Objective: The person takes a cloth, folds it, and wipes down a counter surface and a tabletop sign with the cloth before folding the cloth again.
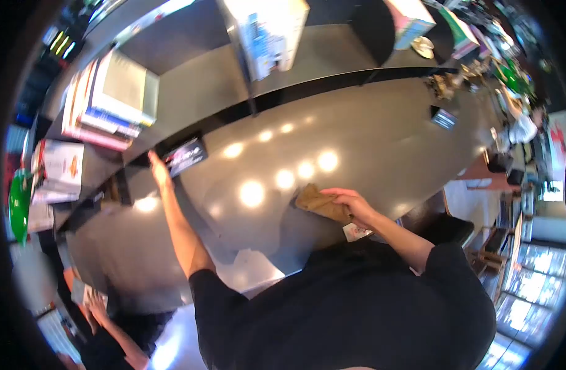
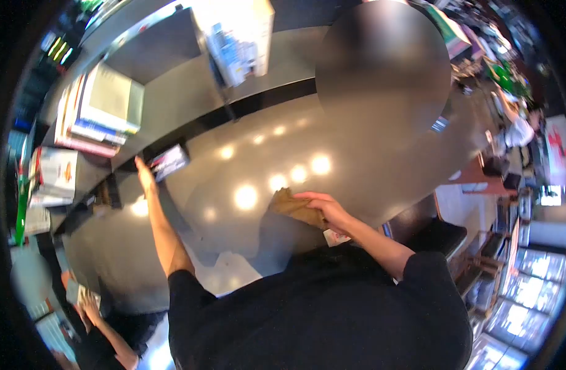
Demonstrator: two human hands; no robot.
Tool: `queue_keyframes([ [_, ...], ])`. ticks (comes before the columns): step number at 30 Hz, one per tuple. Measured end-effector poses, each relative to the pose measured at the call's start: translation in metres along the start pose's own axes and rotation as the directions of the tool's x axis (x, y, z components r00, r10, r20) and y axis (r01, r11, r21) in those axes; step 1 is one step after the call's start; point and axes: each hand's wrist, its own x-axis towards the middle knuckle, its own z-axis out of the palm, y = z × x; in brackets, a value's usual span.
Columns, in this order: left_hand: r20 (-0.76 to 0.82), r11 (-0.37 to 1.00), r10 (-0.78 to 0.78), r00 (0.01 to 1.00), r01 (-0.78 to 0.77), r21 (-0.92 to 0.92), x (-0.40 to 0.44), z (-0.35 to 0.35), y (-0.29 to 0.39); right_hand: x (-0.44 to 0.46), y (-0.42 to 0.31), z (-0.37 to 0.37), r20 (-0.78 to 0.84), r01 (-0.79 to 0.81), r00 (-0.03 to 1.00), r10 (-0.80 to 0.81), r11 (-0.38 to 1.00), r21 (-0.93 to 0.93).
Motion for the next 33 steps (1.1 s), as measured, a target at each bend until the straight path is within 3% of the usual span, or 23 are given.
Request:
queue_keyframes([
  [4,0.088,0.997,-0.07,0.994,0.072,-0.021,0.027,-0.009,-0.015,-0.001,0.008,-0.008,0.034,0.09,0.995,-0.09,0.996,0.023],
  [6,0.103,0.994,-0.074,0.992,0.081,-0.072,0.035,-0.009,-0.019,-0.005,0.005,-0.01,0.044,0.135,0.99,-0.132,0.986,-0.096],
  [8,0.152,0.992,0.12,0.981,-0.112,-0.057,0.063,-0.013,-0.043,-0.007,0.009,-0.018,0.05,0.18,0.983,-0.179,0.984,-0.009],
  [10,0.162,0.998,-0.039,0.986,0.047,-0.046,0.03,-0.009,-0.01,-0.01,0.009,-0.022,0.096,0.223,0.971,-0.22,0.975,-0.016],
  [14,-0.022,0.968,-0.044,0.999,0.048,0.246,0.019,-0.008,0.003,-0.022,0.009,-0.036,0.068,0.193,0.978,-0.198,0.979,0.07],
  [16,-0.026,0.977,-0.138,0.99,0.141,0.159,0.02,-0.008,0.009,-0.029,0.014,-0.045,0.094,0.182,0.977,-0.194,0.976,0.116],
  [19,0.244,0.903,-0.29,0.926,0.349,-0.252,0.027,-0.009,0.016,-0.047,0.018,-0.059,0.104,0.25,0.959,-0.263,0.961,0.12],
  [20,0.183,0.901,-0.365,0.913,0.396,-0.178,0.021,-0.012,0.018,-0.052,0.02,-0.065,0.104,0.257,0.957,-0.27,0.958,0.125],
  [22,0.118,0.925,-0.373,0.92,0.38,-0.036,0.019,-0.022,0.019,-0.061,0.025,-0.077,0.064,0.253,0.961,-0.269,0.949,0.191],
  [25,0.243,0.941,-0.306,0.921,0.33,-0.067,0.049,-0.038,-0.011,-0.076,0.027,-0.092,0.066,0.245,0.961,-0.267,0.941,0.233],
  [26,0.202,0.984,-0.147,0.968,0.164,-0.066,0.057,-0.033,-0.023,-0.082,0.027,-0.093,0.056,0.257,0.959,-0.277,0.937,0.236],
  [28,0.241,0.939,-0.216,0.946,0.268,-0.213,0.005,-0.016,0.008,-0.096,0.025,-0.095,0.009,0.233,0.97,-0.243,0.939,0.254],
  [30,0.347,0.943,-0.061,0.936,0.168,-0.287,0.027,-0.014,-0.007,-0.089,0.038,-0.108,0.007,0.276,0.958,-0.287,0.926,0.256],
  [33,0.3,0.914,-0.107,0.948,0.212,-0.345,0.009,-0.006,0.007,-0.106,0.035,-0.109,-0.03,0.25,0.968,-0.251,0.936,0.249],
])
